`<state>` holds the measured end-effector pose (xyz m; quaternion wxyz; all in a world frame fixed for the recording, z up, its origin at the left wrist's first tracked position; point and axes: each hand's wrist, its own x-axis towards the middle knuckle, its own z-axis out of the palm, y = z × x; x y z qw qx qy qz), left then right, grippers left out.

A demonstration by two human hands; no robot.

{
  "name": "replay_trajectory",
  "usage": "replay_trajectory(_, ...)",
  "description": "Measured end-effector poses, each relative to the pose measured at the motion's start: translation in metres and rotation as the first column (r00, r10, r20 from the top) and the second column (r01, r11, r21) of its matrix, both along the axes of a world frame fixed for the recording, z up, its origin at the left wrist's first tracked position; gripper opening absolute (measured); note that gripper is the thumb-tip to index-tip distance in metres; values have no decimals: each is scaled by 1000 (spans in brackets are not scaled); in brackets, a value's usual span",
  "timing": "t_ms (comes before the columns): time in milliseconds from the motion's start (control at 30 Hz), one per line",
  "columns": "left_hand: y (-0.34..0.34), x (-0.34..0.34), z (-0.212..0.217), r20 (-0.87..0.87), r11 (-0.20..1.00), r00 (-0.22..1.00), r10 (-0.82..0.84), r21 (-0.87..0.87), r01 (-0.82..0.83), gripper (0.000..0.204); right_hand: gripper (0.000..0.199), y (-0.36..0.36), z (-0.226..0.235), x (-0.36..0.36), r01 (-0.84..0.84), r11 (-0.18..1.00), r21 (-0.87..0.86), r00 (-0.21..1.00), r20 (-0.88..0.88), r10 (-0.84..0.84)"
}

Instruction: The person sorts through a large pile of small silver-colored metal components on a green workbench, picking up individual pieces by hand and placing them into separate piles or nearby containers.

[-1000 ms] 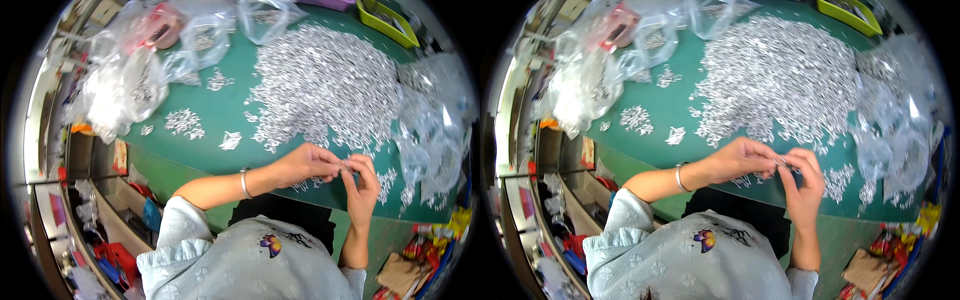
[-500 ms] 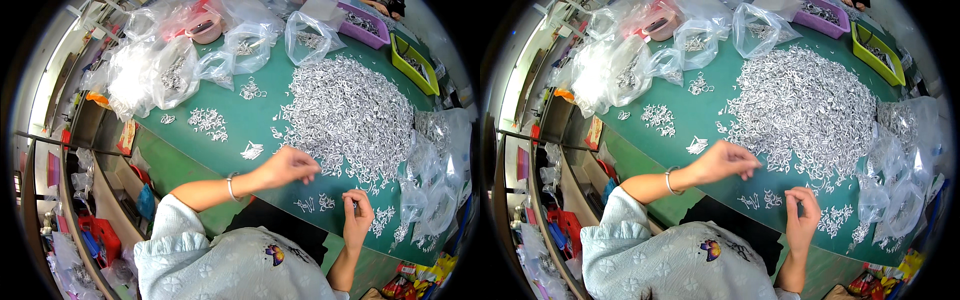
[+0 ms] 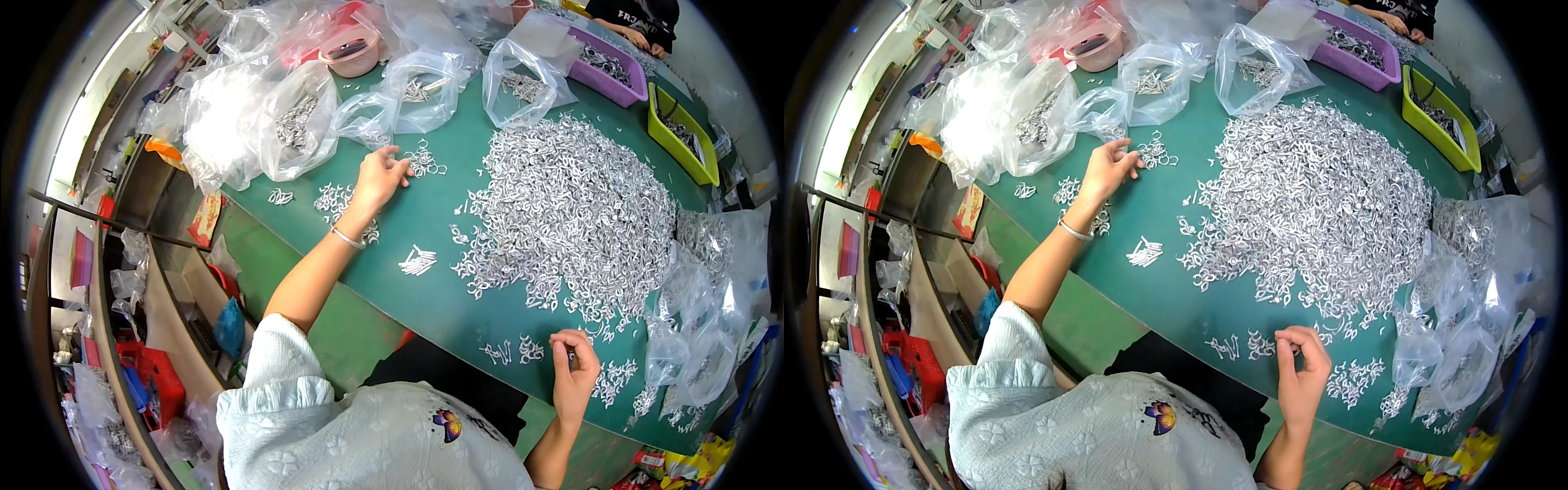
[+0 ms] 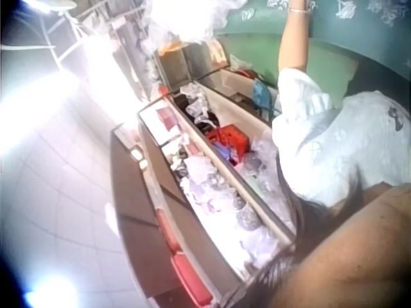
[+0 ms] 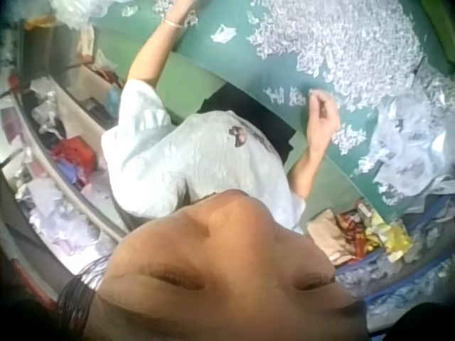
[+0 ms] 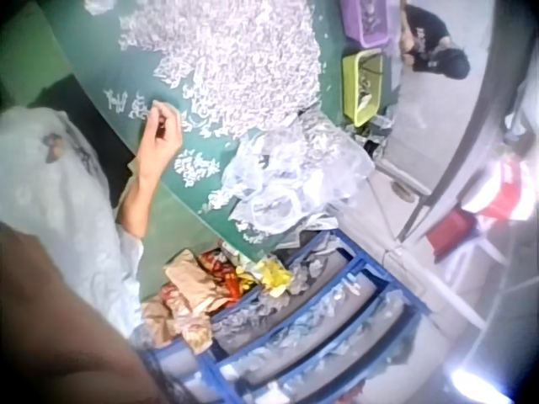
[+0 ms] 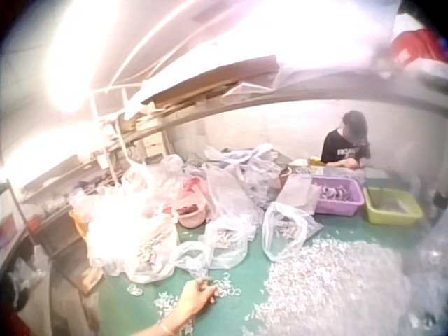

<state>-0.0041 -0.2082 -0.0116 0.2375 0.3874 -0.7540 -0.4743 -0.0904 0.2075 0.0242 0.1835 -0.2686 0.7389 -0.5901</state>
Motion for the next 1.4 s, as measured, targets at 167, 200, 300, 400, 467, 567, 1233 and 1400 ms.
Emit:
replay_trajectory(167,49,0,5,-120,994,988,-100,-53,94,32,6,16,-1,-13,46,997,69,996,-77,-40)
replay_trajectory(200,62,4,9,-96,989,984,-147,-38,144,29,6,19,1,-13,88,991,97,991,-105,-78)
replay_trajectory(300,93,14,16,5,960,964,-267,-86,267,22,7,28,3,-22,151,979,139,978,-163,-128)
replay_trajectory(400,112,17,31,81,945,947,-311,-85,317,16,9,37,-1,-23,190,961,199,964,-225,-144)
replay_trajectory(467,104,20,28,98,927,956,-277,-234,293,15,10,37,-1,-22,218,951,220,955,-250,-161)
replay_trajectory(567,69,19,20,98,854,981,-169,-482,195,16,11,40,-2,-21,245,936,253,947,-267,-176)
replay_trajectory(1233,204,-28,33,161,450,535,-829,-376,810,27,19,29,-14,-36,456,819,348,720,-685,-110)
replay_trajectory(1400,215,-57,20,290,292,520,-804,-570,768,27,11,29,-24,-52,431,807,404,701,-713,-17)
